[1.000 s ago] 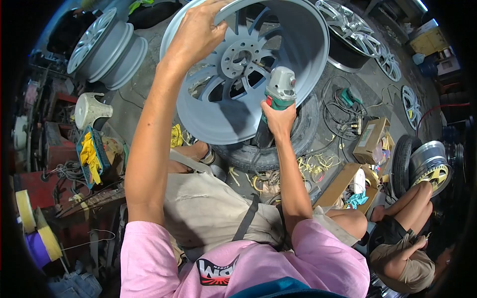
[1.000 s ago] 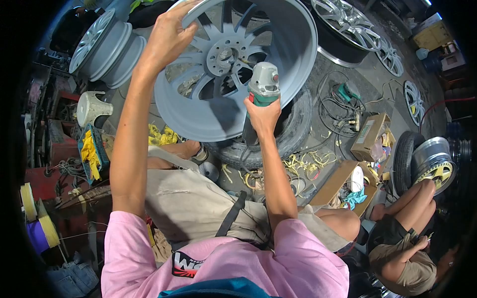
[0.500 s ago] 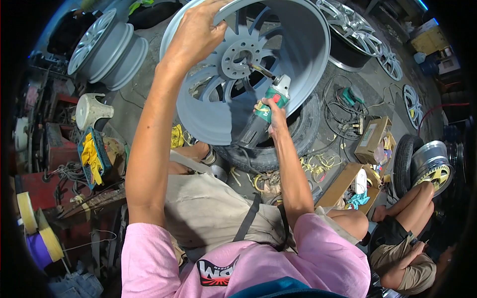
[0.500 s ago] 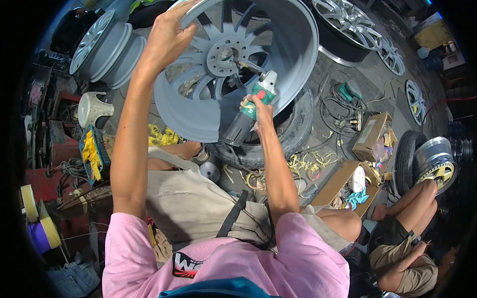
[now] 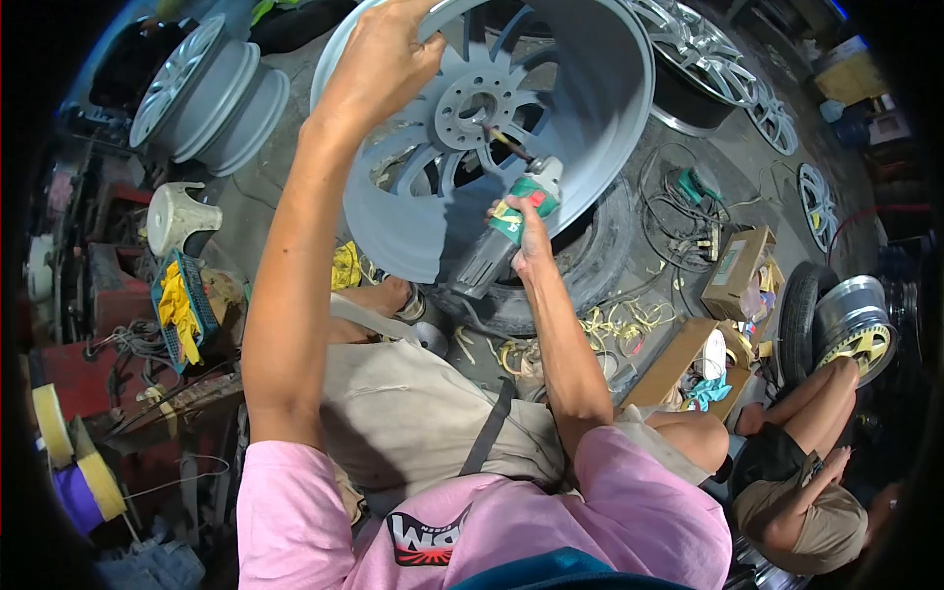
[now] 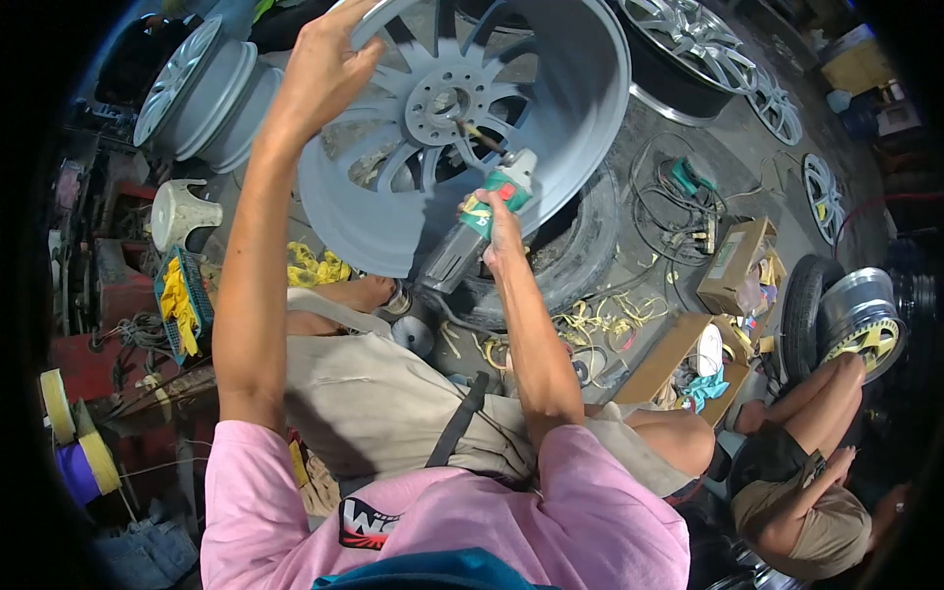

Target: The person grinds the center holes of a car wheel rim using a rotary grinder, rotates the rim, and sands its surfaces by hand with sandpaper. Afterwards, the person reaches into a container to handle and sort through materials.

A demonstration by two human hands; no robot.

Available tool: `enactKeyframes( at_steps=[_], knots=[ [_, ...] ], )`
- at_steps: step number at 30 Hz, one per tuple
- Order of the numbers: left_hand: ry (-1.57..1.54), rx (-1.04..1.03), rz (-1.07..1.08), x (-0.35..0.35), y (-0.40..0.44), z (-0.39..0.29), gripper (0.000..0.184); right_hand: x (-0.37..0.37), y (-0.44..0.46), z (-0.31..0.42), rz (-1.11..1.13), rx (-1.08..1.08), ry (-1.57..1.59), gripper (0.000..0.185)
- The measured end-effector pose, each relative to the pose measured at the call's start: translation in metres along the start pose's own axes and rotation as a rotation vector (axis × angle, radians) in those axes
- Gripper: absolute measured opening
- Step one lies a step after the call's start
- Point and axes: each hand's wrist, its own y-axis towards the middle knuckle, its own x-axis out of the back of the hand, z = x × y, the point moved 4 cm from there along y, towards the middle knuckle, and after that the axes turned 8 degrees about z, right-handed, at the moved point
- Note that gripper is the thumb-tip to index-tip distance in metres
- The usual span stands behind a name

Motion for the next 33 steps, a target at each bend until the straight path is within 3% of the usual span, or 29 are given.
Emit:
enactKeyframes(
  at_steps=[4,7,16,21,24,26,28,30,31,33],
  knots=[
    [-0.032,0.021,0.004,0.002,-0.001,0.0,0.054,-0.013,-0.008,-0.011,0.015,-0.067,-0.067,0.033],
    [-0.018,0.014,0.007,0.002,-0.004,0.001,0.054,-0.016,-0.008,-0.017,0.062,-0.092,0.102,0.034],
    [-0.047,-0.01,0.012,0.002,0.001,-0.003,0.054,-0.027,-0.009,-0.031,0.124,-0.165,0.19,0.033],
    [-0.021,-0.022,-0.028,0.003,-0.001,-0.002,0.053,-0.02,-0.011,-0.029,0.068,-0.153,0.177,0.032],
    [-0.04,0.012,-0.005,0.006,-0.003,-0.005,0.052,-0.008,-0.012,-0.017,-0.027,-0.062,0.042,0.033],
    [-0.139,-0.027,0.014,0.005,-0.001,-0.008,0.05,-0.018,-0.018,0.011,-0.069,0.108,-0.337,0.035],
    [-0.138,-0.019,0.008,0.003,0.0,-0.006,0.049,-0.036,-0.025,0.03,-0.062,0.147,-0.457,0.042],
    [-0.135,-0.012,0.002,0.0,0.0,-0.001,0.048,-0.06,-0.041,0.054,-0.196,0.581,-1.056,0.05],
    [-0.103,-0.04,-0.028,-0.001,0.0,0.0,0.047,-0.065,-0.044,0.055,-0.22,0.673,-1.186,0.057],
    [-0.072,-0.064,-0.061,0.002,0.0,-0.002,0.045,-0.073,-0.051,0.056,-0.195,0.646,-1.333,0.056]
  ],
)
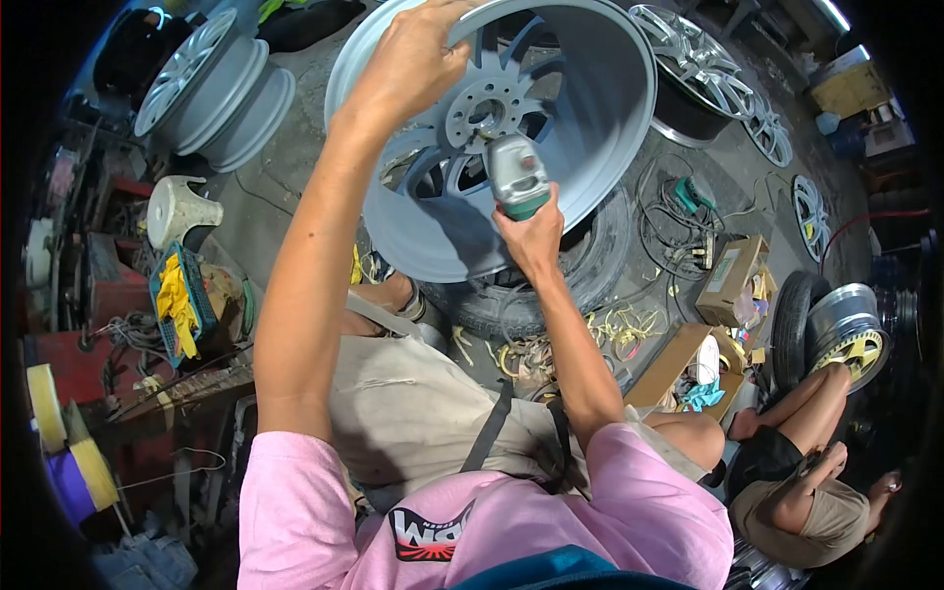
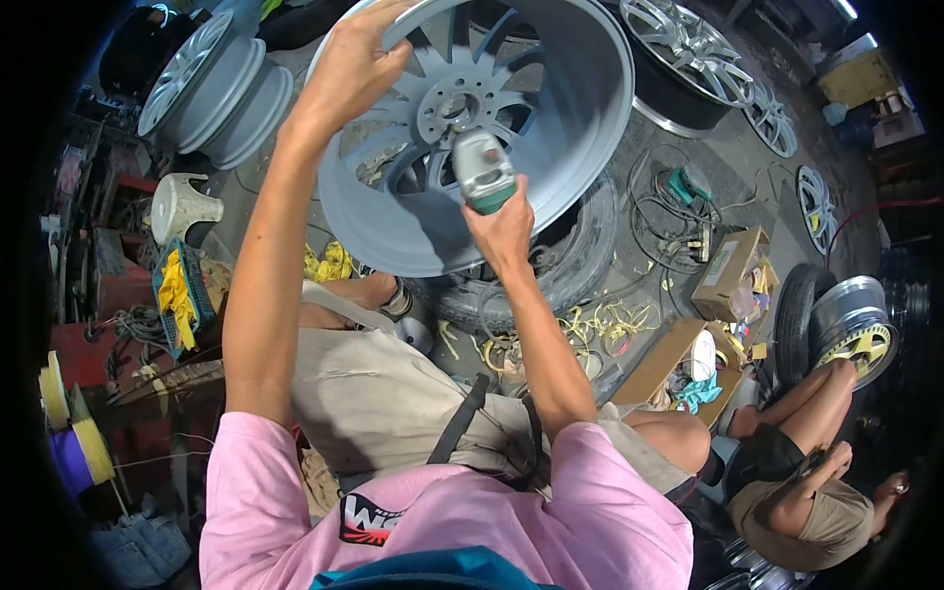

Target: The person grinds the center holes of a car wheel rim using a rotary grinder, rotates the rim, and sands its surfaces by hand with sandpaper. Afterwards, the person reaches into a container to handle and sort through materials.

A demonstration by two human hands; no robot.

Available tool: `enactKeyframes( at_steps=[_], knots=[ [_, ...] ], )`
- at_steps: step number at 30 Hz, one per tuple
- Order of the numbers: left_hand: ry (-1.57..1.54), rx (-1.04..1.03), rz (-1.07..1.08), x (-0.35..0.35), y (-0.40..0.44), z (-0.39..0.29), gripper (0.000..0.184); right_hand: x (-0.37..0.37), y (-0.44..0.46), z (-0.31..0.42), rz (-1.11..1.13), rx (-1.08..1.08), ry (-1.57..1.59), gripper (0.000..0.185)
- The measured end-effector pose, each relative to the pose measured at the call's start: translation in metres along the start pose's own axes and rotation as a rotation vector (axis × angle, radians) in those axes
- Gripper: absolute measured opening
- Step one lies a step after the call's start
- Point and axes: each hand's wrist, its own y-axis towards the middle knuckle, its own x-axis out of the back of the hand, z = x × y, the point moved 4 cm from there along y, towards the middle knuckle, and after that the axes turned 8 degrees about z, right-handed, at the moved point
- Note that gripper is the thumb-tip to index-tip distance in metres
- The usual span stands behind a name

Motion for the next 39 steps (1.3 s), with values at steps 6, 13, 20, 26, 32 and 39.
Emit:
enactKeyframes(
  at_steps=[6,13,20,26,32,39],
  knots=[
    [-0.151,0.015,0.059,0.003,0.0,0.0,0.045,-0.01,-0.005,0.012,0.005,0.301,-0.289,0.056],
    [-0.149,-0.039,0.006,0.002,0.001,0.006,0.049,-0.008,-0.006,0.03,0.029,0.417,-0.488,0.055],
    [-0.182,-0.049,0.022,0.007,-0.001,0.0,0.045,-0.003,-0.007,0.042,0.07,0.397,-0.531,0.054],
    [-0.209,-0.023,0.009,0.003,-0.002,0.002,0.043,0.013,0.014,0.064,0.068,0.242,-0.38,0.053],
    [-0.255,-0.005,0.027,0.003,-0.001,0.003,0.042,0.034,0.049,0.039,0.031,0.148,-0.068,0.061],
    [-0.289,-0.022,0.036,0.0,0.0,0.001,0.043,0.027,0.066,-0.029,0.146,-0.105,0.457,0.04]
  ],
)
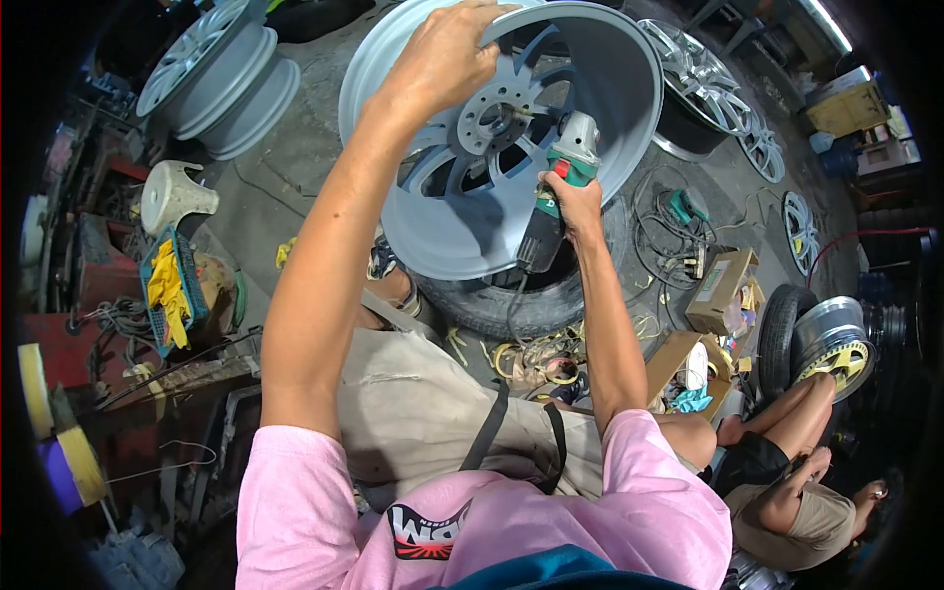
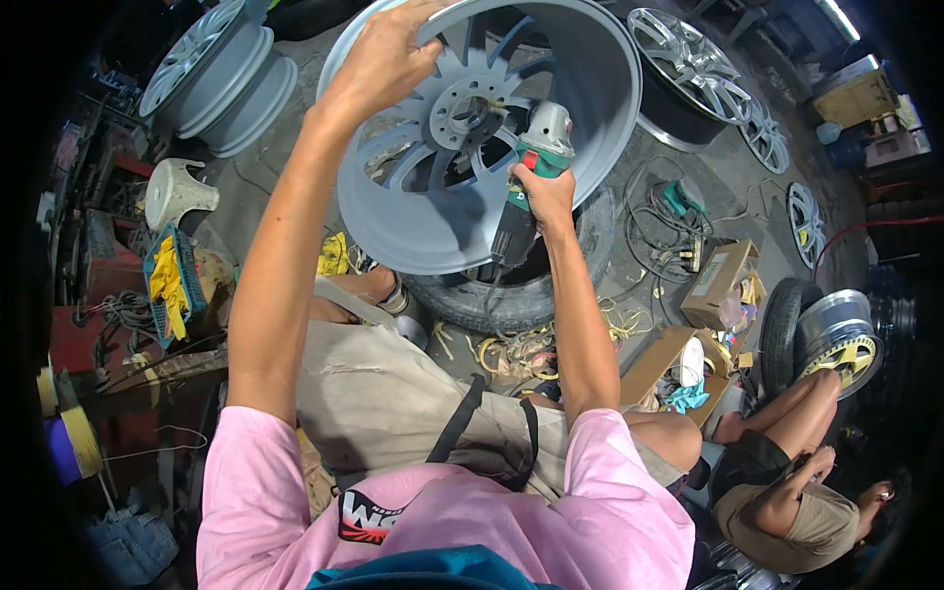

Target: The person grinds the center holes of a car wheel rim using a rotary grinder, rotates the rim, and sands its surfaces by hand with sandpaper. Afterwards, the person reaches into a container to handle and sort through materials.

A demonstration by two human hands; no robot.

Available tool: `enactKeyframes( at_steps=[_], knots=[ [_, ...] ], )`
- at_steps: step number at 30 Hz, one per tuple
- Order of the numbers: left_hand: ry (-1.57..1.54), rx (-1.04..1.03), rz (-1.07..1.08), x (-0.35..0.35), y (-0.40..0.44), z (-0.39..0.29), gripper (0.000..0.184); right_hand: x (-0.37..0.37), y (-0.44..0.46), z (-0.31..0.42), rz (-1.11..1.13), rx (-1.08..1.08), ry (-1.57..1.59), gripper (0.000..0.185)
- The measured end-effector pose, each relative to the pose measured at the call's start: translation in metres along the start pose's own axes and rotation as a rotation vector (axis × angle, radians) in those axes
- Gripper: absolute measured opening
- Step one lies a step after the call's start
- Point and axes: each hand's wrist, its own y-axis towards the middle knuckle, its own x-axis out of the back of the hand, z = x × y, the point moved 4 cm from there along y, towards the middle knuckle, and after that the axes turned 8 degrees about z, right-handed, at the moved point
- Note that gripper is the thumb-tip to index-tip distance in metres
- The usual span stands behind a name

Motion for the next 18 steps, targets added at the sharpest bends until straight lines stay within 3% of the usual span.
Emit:
enactKeyframes(
  at_steps=[3,6,10,15,18],
  knots=[
    [0.143,0.021,-0.02,-0.001,0.002,0.006,0.044,-0.001,-0.006,-0.023,0.037,-0.251,0.233,0.024],
    [0.154,-0.036,-0.029,-0.001,0.001,0.006,0.045,-0.008,-0.013,-0.051,0.063,-0.387,0.39,0.024],
    [0.148,-0.017,-0.027,0.0,0.0,0.003,0.046,-0.024,-0.022,-0.082,0.113,-0.428,0.665,0.03],
    [0.092,0.039,0.041,0.003,0.002,0.004,0.046,-0.024,-0.024,-0.085,0.089,-0.459,0.685,0.03],
    [0.076,-0.029,0.006,0.003,0.003,0.001,0.046,-0.022,-0.018,-0.08,0.063,-0.416,0.698,0.031]
  ],
)
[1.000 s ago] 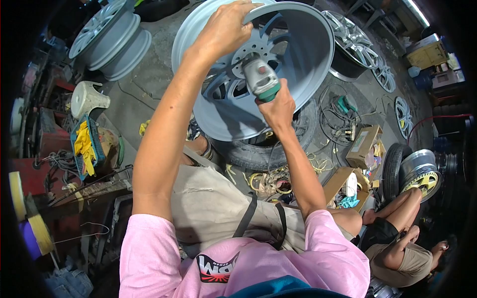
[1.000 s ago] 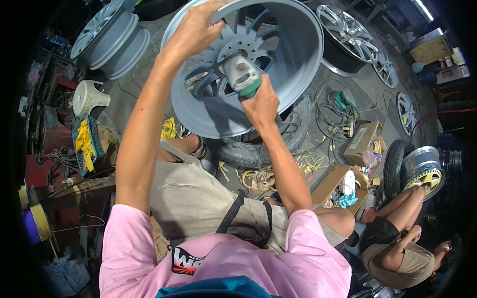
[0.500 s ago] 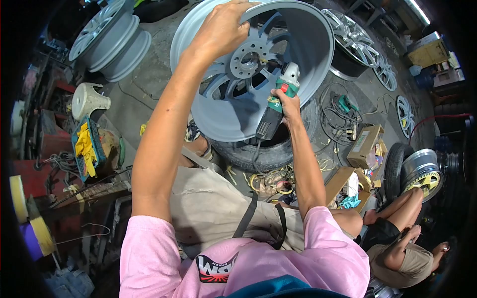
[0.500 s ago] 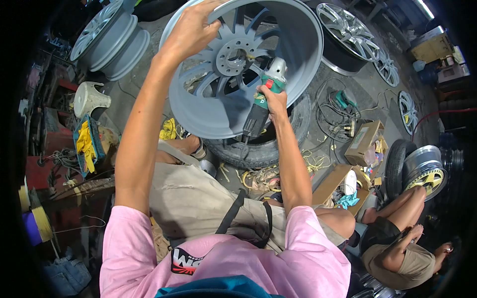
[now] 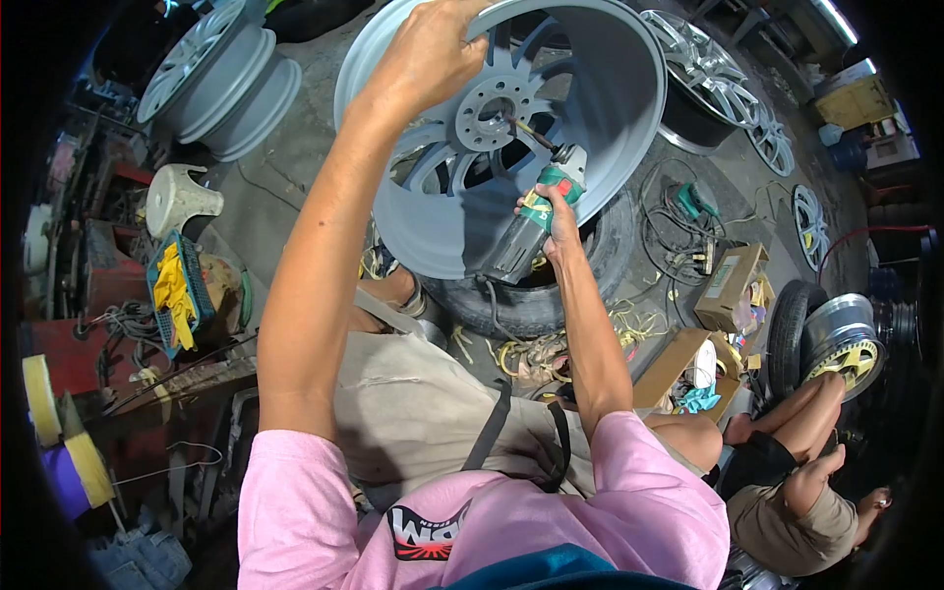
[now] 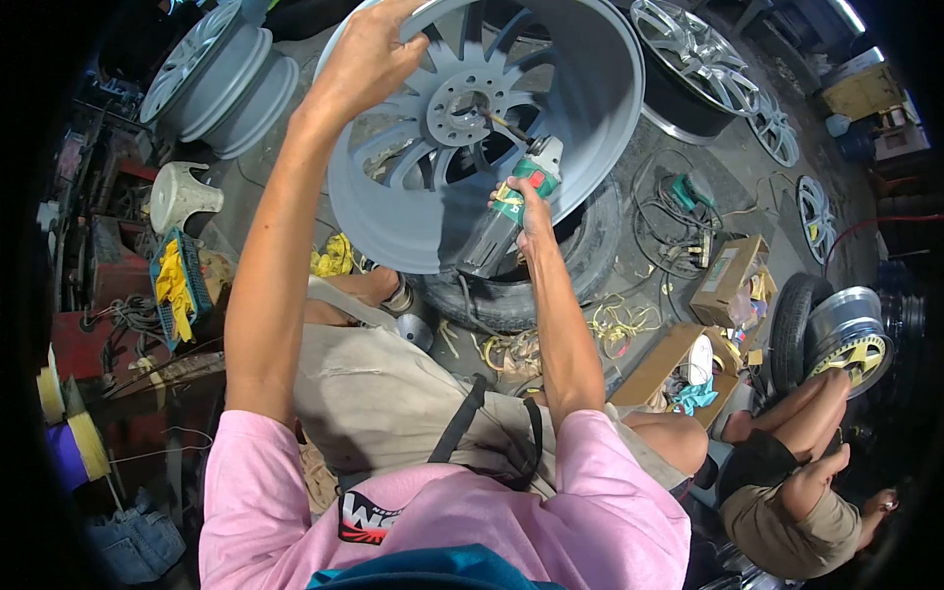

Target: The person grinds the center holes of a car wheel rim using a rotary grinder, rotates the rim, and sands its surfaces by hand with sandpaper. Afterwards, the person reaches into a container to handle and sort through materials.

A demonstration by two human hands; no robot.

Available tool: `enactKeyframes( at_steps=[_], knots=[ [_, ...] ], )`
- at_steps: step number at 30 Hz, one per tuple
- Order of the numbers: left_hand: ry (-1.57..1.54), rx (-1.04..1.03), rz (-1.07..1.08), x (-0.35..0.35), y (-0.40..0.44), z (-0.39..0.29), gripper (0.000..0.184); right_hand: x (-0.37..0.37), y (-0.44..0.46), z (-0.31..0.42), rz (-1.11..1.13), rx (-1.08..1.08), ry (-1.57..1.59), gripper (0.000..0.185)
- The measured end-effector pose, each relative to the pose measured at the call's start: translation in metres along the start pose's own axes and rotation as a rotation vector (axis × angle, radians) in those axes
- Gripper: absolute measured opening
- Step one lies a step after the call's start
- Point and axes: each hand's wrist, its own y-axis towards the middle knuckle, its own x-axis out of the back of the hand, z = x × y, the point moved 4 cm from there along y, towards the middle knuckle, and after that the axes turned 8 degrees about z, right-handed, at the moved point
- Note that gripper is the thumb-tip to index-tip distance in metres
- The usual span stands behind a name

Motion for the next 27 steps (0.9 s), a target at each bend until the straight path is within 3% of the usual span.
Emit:
enactKeyframes(
  at_steps=[6,11,14,24,26,27],
  knots=[
    [0.129,-0.078,-0.053,-0.002,-0.001,-0.002,0.048,-0.005,-0.016,-0.017,-0.037,-0.013,0.005,0.031],
    [-0.022,0.165,0.034,-0.004,-0.003,0.0,0.051,-0.01,-0.025,-0.038,0.027,-0.076,0.112,0.031],
    [0.086,-0.008,-0.013,-0.002,-0.002,0.003,0.05,-0.012,-0.024,-0.038,0.002,-0.102,0.11,0.032],
    [0.001,0.086,0.041,-0.005,-0.003,0.003,0.046,-0.023,-0.03,-0.034,0.021,-0.082,0.147,0.026],
    [0.334,0.013,-0.082,-0.005,-0.007,0.023,0.049,-0.014,-0.039,-0.029,0.028,-0.071,0.146,0.027],
    [0.348,-0.013,-0.094,-0.003,-0.008,0.025,0.049,-0.007,-0.05,-0.024,0.009,-0.065,0.109,0.028]
  ],
)
